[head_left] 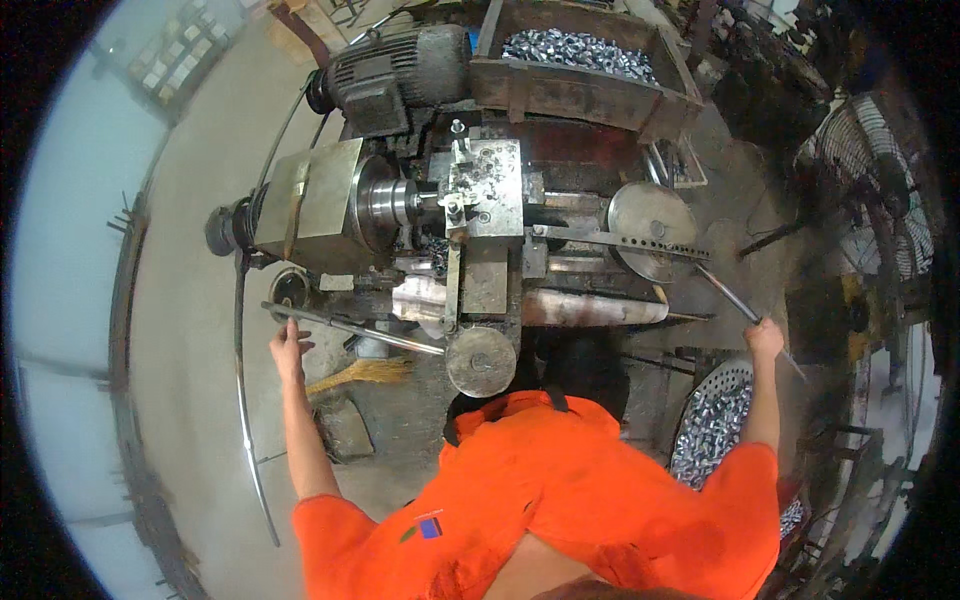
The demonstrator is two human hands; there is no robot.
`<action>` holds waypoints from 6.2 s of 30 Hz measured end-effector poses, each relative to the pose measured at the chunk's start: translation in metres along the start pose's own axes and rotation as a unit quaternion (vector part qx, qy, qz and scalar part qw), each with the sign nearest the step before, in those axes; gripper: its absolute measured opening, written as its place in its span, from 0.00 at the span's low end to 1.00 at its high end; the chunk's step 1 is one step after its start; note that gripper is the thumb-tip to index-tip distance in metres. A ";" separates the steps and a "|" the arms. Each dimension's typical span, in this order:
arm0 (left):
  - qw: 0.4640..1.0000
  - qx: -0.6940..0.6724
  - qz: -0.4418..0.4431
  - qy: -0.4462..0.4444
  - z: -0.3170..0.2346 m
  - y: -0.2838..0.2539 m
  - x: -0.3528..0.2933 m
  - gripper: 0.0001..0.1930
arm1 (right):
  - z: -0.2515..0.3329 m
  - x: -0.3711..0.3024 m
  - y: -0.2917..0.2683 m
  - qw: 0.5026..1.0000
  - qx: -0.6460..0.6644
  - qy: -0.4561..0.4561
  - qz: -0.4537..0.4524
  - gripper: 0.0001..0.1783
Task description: The person repeatedly feeds metal rods into a turning machine, operates the controls, and collects the finished metal parts into a perforated tray. The cycle of loading, machining, and collecting is repeated throughout the clip.
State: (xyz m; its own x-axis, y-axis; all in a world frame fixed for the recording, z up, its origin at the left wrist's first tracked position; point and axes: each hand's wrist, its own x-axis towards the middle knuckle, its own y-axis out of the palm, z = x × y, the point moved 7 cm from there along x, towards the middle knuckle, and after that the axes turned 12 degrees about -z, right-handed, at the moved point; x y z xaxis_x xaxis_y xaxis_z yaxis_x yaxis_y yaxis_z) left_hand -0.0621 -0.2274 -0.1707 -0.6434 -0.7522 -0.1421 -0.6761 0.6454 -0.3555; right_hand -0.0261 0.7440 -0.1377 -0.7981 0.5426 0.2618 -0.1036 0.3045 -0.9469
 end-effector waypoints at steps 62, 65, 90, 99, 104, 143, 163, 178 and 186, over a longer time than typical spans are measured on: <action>0.855 0.470 0.072 0.206 0.179 0.109 -0.027 0.20 | 0.186 -0.128 -0.075 0.877 0.458 -0.140 -0.041 0.16; 0.760 0.578 0.163 0.247 0.123 0.098 -0.031 0.21 | 0.205 -0.104 -0.124 0.854 0.487 -0.174 -0.061 0.16; 0.783 0.582 -0.203 0.078 0.014 -0.246 -0.006 0.19 | 0.594 -0.125 -0.294 0.760 0.396 -0.515 0.003 0.12; 0.814 0.546 -0.195 -0.024 0.007 -0.258 0.018 0.17 | 0.595 -0.123 -0.294 0.761 0.390 -0.519 -0.004 0.13; 0.822 0.524 -0.222 0.012 0.018 -0.239 -0.025 0.20 | 0.596 -0.126 -0.295 0.762 0.381 -0.523 0.029 0.13; 0.864 0.394 0.154 0.274 -0.080 0.162 -0.106 0.15 | -0.029 -0.112 -0.055 0.971 0.214 0.085 0.072 0.15; 0.864 0.326 0.027 0.383 -0.085 0.140 -0.107 0.18 | 0.020 -0.161 0.050 0.965 0.234 -0.050 0.107 0.13; 0.867 0.334 0.029 0.368 -0.093 0.140 -0.115 0.18 | 0.015 -0.144 -0.022 0.404 0.840 0.227 0.283 0.20; 0.927 0.184 0.204 0.254 -0.111 0.123 -0.115 0.12 | 0.129 -0.076 -0.120 0.514 0.824 0.031 0.236 0.15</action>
State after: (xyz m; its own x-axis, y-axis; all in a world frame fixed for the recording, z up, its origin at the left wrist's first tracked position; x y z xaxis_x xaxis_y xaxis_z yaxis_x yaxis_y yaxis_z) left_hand -0.1116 -0.0470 -0.0961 -0.9682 -0.2351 0.0856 -0.2303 0.7032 -0.6726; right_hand -0.0295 0.5646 -0.0679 -0.9503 0.2904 -0.1121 -0.3092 -0.9218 0.2337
